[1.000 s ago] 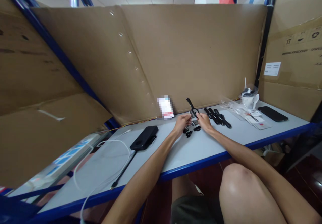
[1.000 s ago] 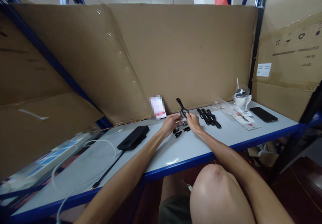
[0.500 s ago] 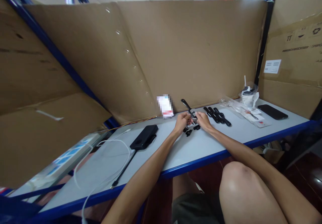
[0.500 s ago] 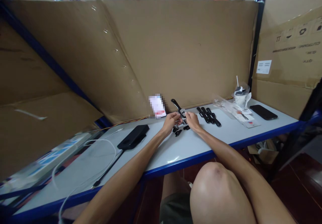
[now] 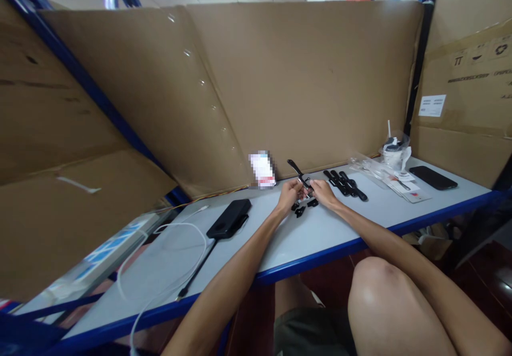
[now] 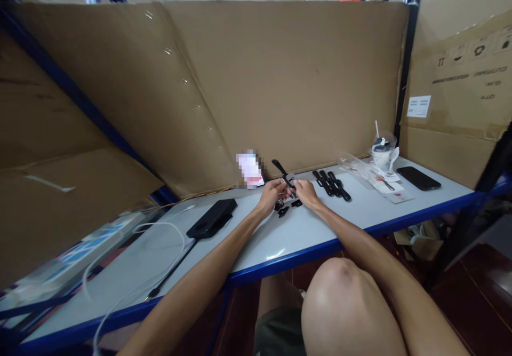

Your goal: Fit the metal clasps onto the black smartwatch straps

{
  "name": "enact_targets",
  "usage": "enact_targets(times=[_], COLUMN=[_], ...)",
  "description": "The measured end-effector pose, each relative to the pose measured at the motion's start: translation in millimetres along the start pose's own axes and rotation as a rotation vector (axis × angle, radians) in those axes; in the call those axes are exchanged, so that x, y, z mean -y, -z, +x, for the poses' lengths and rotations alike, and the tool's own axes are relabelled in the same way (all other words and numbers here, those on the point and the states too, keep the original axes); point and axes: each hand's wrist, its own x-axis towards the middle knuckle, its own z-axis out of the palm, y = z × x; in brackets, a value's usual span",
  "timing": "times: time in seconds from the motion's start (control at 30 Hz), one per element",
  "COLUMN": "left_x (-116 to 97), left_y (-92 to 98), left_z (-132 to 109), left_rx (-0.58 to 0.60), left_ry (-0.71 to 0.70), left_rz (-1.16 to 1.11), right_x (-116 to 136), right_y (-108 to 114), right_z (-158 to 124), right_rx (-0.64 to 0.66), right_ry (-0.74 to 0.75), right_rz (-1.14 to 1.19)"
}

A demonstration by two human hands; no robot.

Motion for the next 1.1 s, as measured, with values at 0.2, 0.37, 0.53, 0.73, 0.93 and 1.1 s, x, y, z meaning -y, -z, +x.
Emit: enact_targets(times=[0.2, 0.37, 0.53, 0.73, 0.93, 1.1], left_x=[-1.0, -3.2, -3.8, -1.7, 5.0, 3.6], left_y=[0.8, 0.0, -1.1, 8.1, 35.0, 42.8], left_z=[0.9, -0.4, -0.7, 4.9, 15.9, 14.1], left_rx=[0.003, 0.000, 0.003, -0.103, -0.239, -0.098], left_ry=[0.022, 0.021, 0.014, 0.019, -0.007, -0.101], left_rz=[0.019, 0.030, 0.027, 0.031, 0.243, 0.584], right_x=[2.8, 4.8, 6.6, 4.4, -5.6, -11.3], right_y=[0.3, 1.0, 1.9, 5.9, 14.2, 17.5], right_z=[-0.5, -0.7, -1.7, -0.9, 4.7, 7.8], right_rx=[-0.019, -0.028, -0.042, -0.108, -0.172, -0.216], right_ry=[-0.011, -0.009, 0.006, 0.019, -0.031, -0.097], right_rz=[-0.065, -0.089, -0.126, -0.151, -0.213, -0.243])
